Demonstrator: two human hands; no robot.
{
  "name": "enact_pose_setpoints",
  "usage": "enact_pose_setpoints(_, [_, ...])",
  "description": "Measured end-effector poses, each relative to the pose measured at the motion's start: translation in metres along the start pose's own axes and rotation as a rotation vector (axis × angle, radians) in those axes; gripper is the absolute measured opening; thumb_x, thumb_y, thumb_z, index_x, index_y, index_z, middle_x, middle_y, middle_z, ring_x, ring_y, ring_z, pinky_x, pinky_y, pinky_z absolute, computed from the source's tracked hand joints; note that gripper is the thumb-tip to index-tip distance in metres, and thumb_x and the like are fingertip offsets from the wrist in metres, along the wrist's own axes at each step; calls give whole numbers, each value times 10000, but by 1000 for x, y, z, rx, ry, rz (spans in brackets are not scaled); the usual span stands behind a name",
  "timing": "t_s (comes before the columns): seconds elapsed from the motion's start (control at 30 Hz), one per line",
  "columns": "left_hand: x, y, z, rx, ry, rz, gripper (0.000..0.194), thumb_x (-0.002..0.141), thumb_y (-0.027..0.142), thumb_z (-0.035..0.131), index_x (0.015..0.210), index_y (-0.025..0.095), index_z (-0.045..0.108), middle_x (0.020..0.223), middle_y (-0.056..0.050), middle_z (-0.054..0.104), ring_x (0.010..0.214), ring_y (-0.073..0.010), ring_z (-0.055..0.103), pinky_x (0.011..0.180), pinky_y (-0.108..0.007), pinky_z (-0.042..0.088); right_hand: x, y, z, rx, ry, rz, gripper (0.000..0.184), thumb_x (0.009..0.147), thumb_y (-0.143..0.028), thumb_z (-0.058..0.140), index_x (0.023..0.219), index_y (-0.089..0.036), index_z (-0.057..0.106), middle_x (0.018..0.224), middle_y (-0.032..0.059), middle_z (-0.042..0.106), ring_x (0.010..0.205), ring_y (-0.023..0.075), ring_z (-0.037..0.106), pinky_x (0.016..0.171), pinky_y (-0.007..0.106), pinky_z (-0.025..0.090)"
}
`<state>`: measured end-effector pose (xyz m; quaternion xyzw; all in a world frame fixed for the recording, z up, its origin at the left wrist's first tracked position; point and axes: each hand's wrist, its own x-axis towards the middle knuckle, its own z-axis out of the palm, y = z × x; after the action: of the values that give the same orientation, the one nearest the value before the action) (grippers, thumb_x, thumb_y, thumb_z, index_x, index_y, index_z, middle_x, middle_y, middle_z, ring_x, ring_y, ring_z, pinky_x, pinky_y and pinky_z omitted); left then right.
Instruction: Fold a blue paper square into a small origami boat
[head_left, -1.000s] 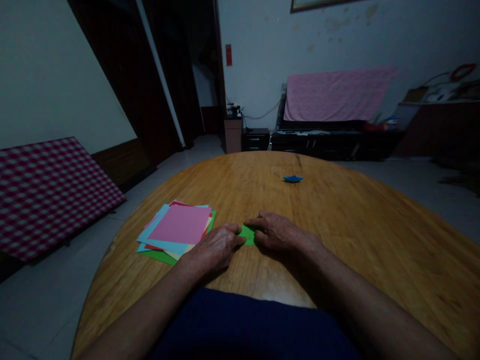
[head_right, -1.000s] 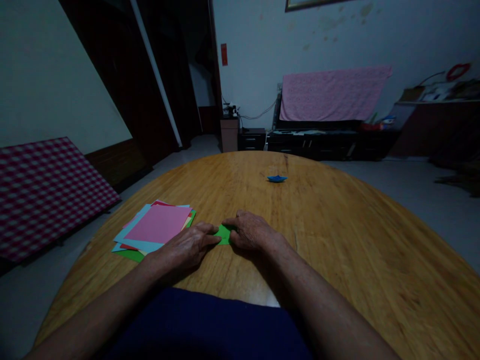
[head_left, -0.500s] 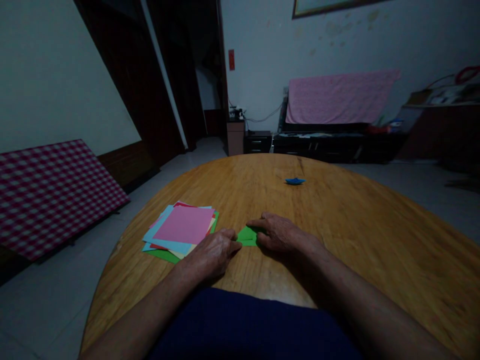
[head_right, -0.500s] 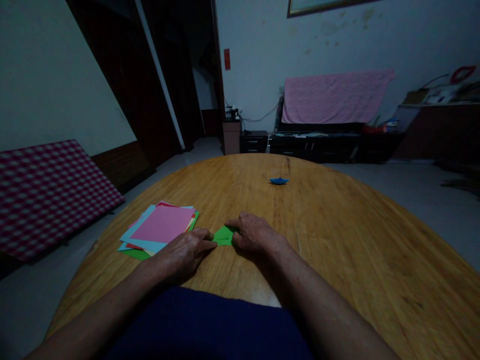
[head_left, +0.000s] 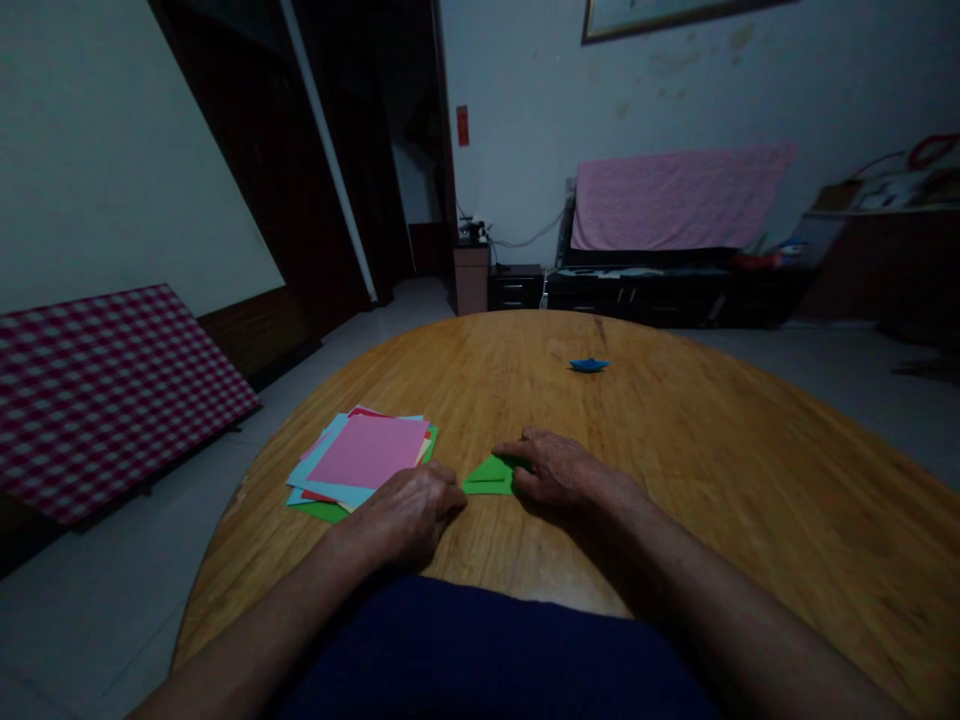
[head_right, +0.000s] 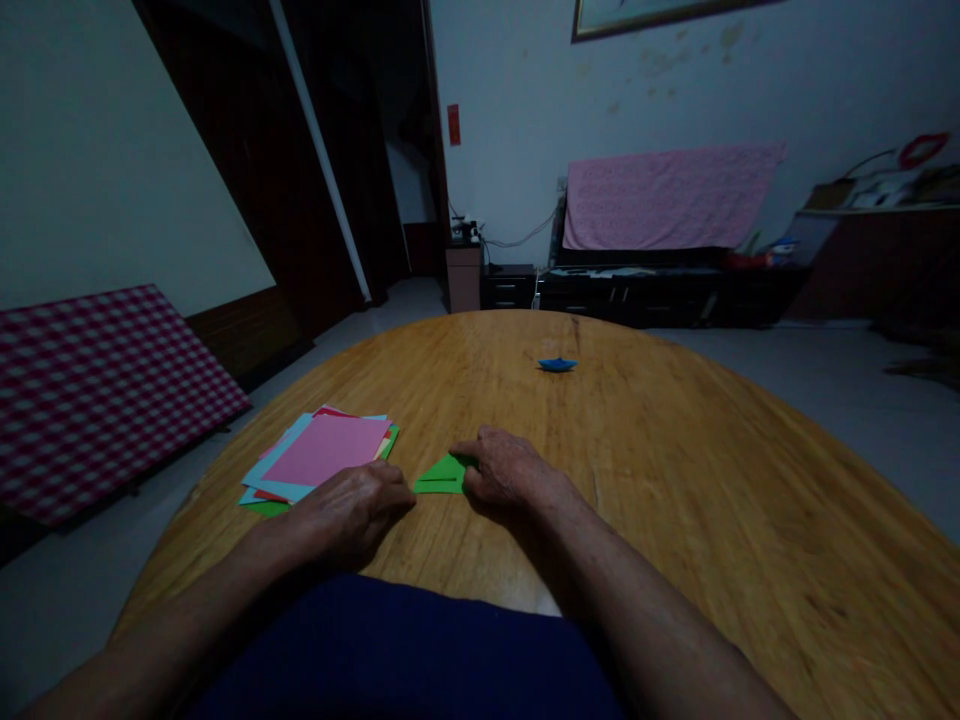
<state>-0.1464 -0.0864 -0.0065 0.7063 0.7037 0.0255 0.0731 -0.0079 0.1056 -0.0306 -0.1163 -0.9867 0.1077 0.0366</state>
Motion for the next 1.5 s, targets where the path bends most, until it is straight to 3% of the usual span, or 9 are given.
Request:
enact_pose_setpoints(0.13, [20,6,-5,7,117,-90,236,880,178,393,802,166,616,811,-54,594,707,-152,550,666,-289,433,0,1,1,-19,7,-21,441,816,-259,467,1241,-291,578,908,81,586,807,213,564,671,299,401])
enact_pose_setpoints(0.33, [54,14,23,-36,178,-8,231,816,99,422,859,151,643,936,-78,599,858,-179,566,758,-306,461,-1,4,4,25,29,-52,409,831,-245,461,1222,-280,578,902,71,593,792,202,562,683,303,403])
enact_pose_setpoints(0.5, [51,9,35,-59,215,6,238,838,130,415,885,152,648,966,-79,584,881,-184,555,789,-324,471,-2,15,4,243,45,-1,806,726,-224,596,1453,-224,249,1159,110,582,955,220,557,786,318,421])
enact_pose_setpoints(0.57, [49,7,36,-72,230,8,246,838,127,412,885,153,653,971,-76,587,887,-180,554,808,-321,468,-3,17,1,332,19,60,862,692,-237,637,1451,-220,229,1164,106,587,947,216,565,776,308,435])
enact_pose_setpoints(0.73, [49,5,38,-123,268,34,268,804,94,421,898,153,665,990,-74,599,927,-178,557,842,-309,459,-6,16,-5,419,-92,80,513,683,-239,638,1185,-236,529,1006,43,638,832,185,590,694,272,460])
enact_pose_setpoints(0.87, [50,4,38,-141,267,21,264,796,93,426,877,161,668,1004,-70,605,921,-173,563,843,-305,458,-5,15,-4,346,-25,21,598,639,-235,672,1215,-234,512,1123,60,598,947,205,565,771,290,455])
enact_pose_setpoints(1.07, [50,4,38,-161,256,28,283,790,92,415,894,173,666,1002,-66,607,907,-170,564,835,-300,458,-4,15,-2,263,-67,30,284,672,-243,634,955,-227,617,945,40,607,800,182,564,659,271,441])
enact_pose_setpoints(1.33, [52,4,34,-180,240,6,290,808,97,413,923,175,667,988,-65,616,907,-166,565,848,-304,456,-3,16,-2,226,-107,47,306,678,-233,650,984,-247,650,1010,53,605,827,199,573,678,286,444])
enact_pose_setpoints(1.5, [55,5,28,-169,188,-12,303,827,106,410,920,193,685,960,-58,615,874,-165,574,811,-305,460,-3,14,-7,249,-73,-95,191,816,-228,526,932,-232,677,1002,46,592,863,170,566,753,273,437])
